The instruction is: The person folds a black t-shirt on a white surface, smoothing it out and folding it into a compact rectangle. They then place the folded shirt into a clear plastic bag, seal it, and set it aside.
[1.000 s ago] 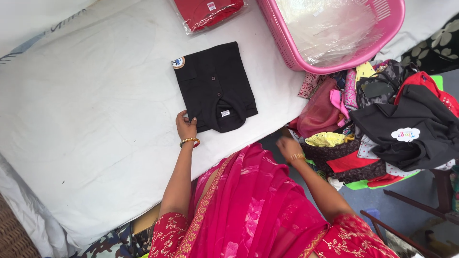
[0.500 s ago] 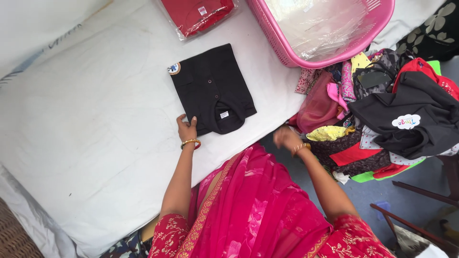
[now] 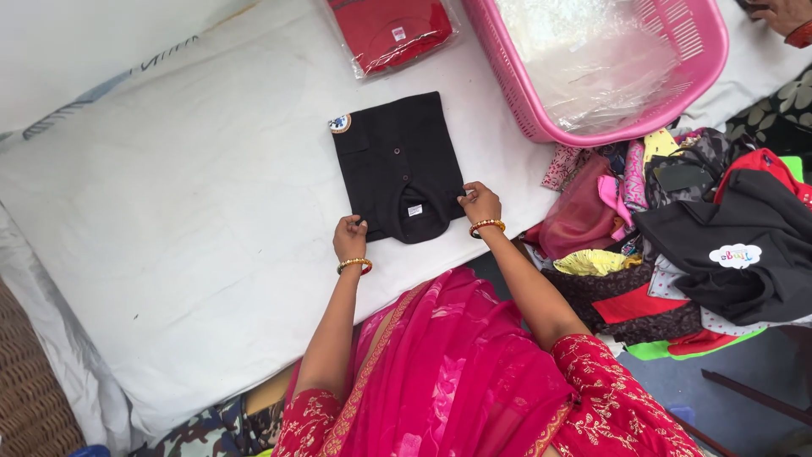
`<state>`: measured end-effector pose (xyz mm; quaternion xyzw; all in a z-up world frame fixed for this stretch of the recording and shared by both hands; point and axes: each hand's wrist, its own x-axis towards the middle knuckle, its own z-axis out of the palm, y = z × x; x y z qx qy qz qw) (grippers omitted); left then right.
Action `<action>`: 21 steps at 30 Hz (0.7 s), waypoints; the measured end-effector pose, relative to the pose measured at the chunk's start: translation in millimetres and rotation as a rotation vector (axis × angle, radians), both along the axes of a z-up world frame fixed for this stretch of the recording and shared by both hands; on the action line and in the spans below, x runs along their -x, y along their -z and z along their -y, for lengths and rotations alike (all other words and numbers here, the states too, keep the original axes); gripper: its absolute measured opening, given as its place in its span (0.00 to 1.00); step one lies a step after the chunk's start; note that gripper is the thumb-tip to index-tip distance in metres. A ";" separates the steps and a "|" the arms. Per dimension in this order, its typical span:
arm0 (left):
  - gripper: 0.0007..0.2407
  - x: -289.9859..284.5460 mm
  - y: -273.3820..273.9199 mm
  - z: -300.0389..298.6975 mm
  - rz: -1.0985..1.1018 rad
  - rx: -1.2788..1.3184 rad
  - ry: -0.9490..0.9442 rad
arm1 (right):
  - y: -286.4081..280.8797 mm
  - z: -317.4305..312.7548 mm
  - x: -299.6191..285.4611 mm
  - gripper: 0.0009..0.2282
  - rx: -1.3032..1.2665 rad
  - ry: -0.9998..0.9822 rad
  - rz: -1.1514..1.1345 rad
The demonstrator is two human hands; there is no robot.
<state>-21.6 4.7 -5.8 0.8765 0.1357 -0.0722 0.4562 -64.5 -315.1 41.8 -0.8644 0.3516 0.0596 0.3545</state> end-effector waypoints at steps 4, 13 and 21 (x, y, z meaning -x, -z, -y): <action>0.14 -10.6 -23.4 5.8 -0.195 0.103 -0.062 | 3.2 3.3 -3.9 0.15 -0.083 0.072 -0.083; 0.12 -19.2 -28.4 8.6 -0.485 0.127 -0.024 | 4.7 10.7 -11.6 0.16 -0.219 0.031 -0.313; 0.15 -47.6 -25.9 2.8 -0.426 -0.083 0.148 | 15.5 23.1 -28.0 0.13 -0.154 -0.068 -0.183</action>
